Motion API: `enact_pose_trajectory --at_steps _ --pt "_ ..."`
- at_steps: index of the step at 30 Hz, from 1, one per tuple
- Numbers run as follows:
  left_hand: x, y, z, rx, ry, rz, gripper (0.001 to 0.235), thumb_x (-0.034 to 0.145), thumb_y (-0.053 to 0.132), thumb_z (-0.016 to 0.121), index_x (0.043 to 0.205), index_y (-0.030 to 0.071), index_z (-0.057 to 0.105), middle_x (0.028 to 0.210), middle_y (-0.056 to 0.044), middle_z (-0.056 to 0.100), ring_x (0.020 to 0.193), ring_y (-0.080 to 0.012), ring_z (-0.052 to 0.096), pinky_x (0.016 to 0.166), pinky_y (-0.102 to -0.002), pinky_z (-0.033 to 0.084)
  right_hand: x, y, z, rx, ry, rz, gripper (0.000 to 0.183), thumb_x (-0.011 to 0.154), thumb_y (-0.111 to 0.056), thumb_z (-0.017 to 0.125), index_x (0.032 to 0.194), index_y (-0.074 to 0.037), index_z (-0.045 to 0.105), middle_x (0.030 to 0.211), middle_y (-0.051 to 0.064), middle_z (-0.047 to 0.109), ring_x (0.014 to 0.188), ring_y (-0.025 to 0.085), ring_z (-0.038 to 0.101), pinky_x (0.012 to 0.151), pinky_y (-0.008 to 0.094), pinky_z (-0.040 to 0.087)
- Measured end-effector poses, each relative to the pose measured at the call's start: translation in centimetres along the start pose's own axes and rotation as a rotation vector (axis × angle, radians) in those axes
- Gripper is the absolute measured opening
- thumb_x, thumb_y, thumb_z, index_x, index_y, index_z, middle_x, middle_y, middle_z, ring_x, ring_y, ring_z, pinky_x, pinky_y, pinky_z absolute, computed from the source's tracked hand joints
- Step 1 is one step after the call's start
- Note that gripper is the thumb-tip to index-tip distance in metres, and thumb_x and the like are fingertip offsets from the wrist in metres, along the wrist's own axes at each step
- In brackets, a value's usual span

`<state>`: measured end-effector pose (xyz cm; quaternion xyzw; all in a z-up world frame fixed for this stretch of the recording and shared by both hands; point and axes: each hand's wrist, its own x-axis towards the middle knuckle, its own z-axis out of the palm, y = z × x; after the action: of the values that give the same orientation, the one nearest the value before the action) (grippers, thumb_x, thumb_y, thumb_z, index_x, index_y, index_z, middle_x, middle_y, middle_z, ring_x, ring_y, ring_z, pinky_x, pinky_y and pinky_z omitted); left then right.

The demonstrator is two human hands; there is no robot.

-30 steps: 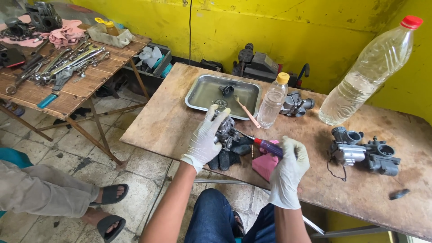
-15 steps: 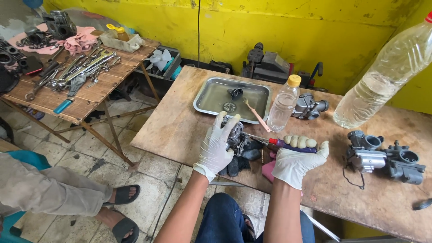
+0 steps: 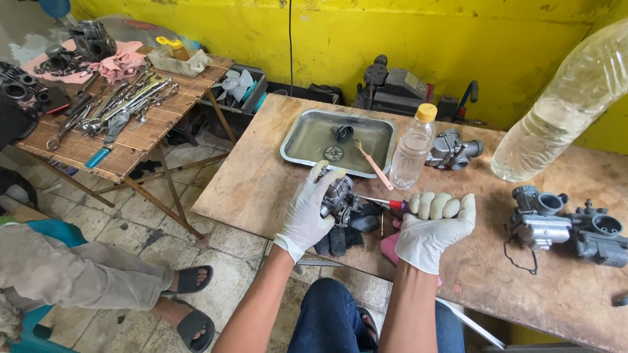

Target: The person is unscrewing the top cover of a motorcycle carburetor using a screwdriver and then removing the cover to access internal parts.

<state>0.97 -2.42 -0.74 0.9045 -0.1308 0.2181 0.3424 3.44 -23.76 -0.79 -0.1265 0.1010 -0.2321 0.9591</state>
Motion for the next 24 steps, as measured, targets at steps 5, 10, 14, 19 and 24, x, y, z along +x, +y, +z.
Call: enact_pose_trajectory --at_steps 5,10,14,19,24 --pt "-0.1 0.2 0.2 0.03 0.002 0.001 0.097 0.057 -0.002 0.071 0.144 0.034 0.05 0.152 -0.016 0.042 0.116 -0.0491 0.06 0.098 -0.054 0.052 -1.2 0.0 -0.1 -0.006 -0.188 -0.079 0.051 0.097 -0.04 0.056 0.056 -0.022 0.031 0.045 -0.003 0.017 0.035 0.015 0.018 0.041 0.028 0.021" --pt "0.1 -0.5 -0.1 0.032 -0.005 -0.012 0.099 0.055 0.002 0.072 0.145 0.036 0.049 0.15 -0.013 0.046 0.12 -0.0451 0.059 0.101 -0.051 0.051 -1.4 -0.3 -0.3 -0.003 -0.276 -0.101 0.039 0.093 -0.033 0.055 0.061 -0.016 0.038 0.049 0.005 0.023 0.041 0.024 0.025 0.048 0.036 0.028" --pt "0.8 0.6 -1.3 -0.042 -0.058 -0.01 0.1 0.052 0.007 0.075 0.146 0.033 0.051 0.149 -0.015 0.047 0.124 -0.0458 0.056 0.104 -0.052 0.047 -2.0 -0.7 0.5 -0.086 -0.169 -0.115 0.034 0.093 -0.034 0.061 0.069 -0.013 0.048 0.064 0.008 0.041 0.062 0.026 0.049 0.071 0.036 0.046" --pt "0.6 0.7 -1.8 -0.151 -0.075 -0.019 0.095 0.053 0.018 0.078 0.144 0.032 0.056 0.149 -0.011 0.05 0.129 -0.0398 0.054 0.108 -0.047 0.043 -2.0 -0.1 0.4 -0.106 -0.016 -0.216 0.05 0.102 -0.039 0.065 0.063 -0.01 0.056 0.058 0.008 0.047 0.056 0.025 0.053 0.069 0.037 0.054" --pt "0.8 -1.0 -0.4 -0.138 -0.034 0.014 0.087 0.056 0.026 0.079 0.141 0.032 0.06 0.143 -0.007 0.056 0.13 -0.0339 0.053 0.11 -0.043 0.041 -2.2 -0.1 0.0 0.083 -0.032 -0.138 0.057 0.091 -0.057 0.059 0.059 -0.012 0.047 0.055 0.004 0.026 0.05 0.02 0.032 0.06 0.038 0.035"
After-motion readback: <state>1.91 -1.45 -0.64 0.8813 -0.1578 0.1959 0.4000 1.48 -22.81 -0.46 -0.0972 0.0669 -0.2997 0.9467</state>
